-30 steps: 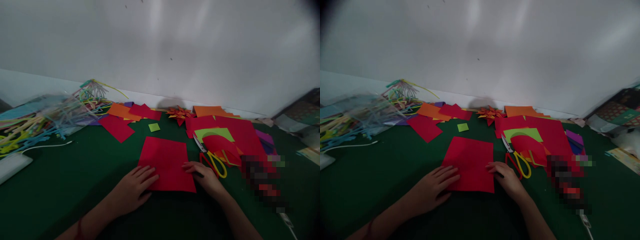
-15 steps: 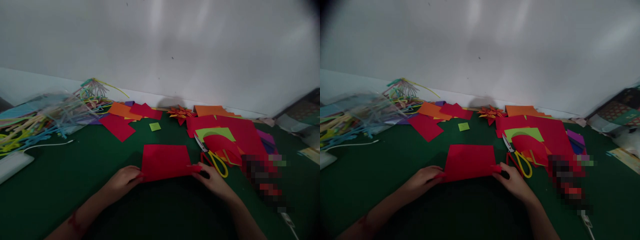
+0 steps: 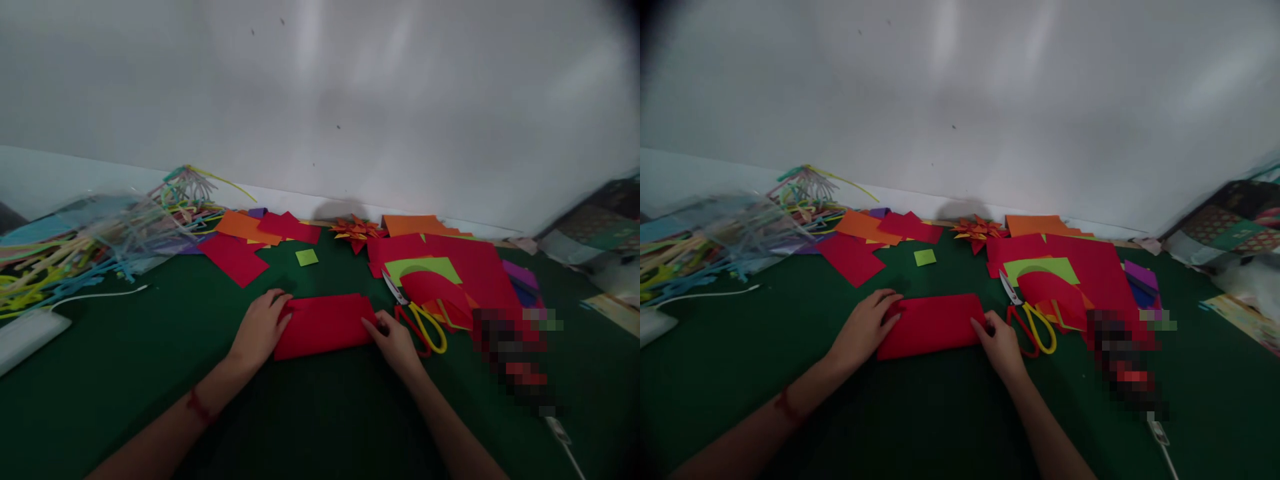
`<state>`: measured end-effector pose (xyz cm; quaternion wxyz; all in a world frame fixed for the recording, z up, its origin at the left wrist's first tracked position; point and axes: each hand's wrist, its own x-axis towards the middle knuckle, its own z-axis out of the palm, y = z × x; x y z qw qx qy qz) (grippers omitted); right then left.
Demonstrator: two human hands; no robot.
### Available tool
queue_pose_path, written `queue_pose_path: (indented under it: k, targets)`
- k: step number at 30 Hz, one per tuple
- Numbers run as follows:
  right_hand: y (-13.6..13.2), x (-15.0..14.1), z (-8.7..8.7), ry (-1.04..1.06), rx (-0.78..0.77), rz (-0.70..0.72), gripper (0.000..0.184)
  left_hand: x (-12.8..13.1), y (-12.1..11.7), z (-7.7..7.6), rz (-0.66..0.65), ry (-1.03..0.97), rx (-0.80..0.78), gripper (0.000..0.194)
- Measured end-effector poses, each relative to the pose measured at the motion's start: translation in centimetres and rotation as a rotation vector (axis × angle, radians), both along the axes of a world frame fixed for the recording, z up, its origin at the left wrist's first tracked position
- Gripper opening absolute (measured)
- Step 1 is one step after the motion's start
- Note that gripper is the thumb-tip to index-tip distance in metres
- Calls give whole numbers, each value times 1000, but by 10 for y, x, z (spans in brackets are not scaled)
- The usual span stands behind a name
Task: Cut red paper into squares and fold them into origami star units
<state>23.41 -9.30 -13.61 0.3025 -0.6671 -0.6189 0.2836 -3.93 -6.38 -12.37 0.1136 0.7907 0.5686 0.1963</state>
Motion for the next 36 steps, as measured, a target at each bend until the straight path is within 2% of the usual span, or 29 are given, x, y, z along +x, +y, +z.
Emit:
queue_pose_path:
  k: [3,6,11,13,17,19,21,25,27,30,33,36]
  targets:
    - [1,-1,-1,-17,9,-23,31,4,15,6,-97,58,-110,38]
    - [3,-2,-2,-21,11,-51,33,11,27,14,-135,95,-238,49]
    - [3,-4,-5,9,13,-86,32,26,33,21,-42,156,-309,58]
    - [2,-5,-5,33,11,-103,31,29,34,20,-19,162,-318,54]
    - [1,-7,-6,114,14,-136,30,30,33,19,-93,104,-387,21]
    - [1,-8,-7,173,24,-171,31,28,30,21,-125,56,-403,11]
    - [1,-8,-6,249,52,-224,36,27,25,25,-116,0,-383,8]
    - [8,-9,1,462,111,-310,65,31,11,32,-26,-155,-285,15]
    - [15,-12,6,588,95,-304,69,37,5,30,8,-245,-252,19]
    - [26,-19,11,775,29,-233,54,50,-3,21,23,-379,-264,23]
    - [30,-21,12,899,-16,-198,43,64,-9,9,-9,-488,-357,26]
    - [26,-16,11,955,-7,-213,43,72,-14,3,-66,-539,-458,29]
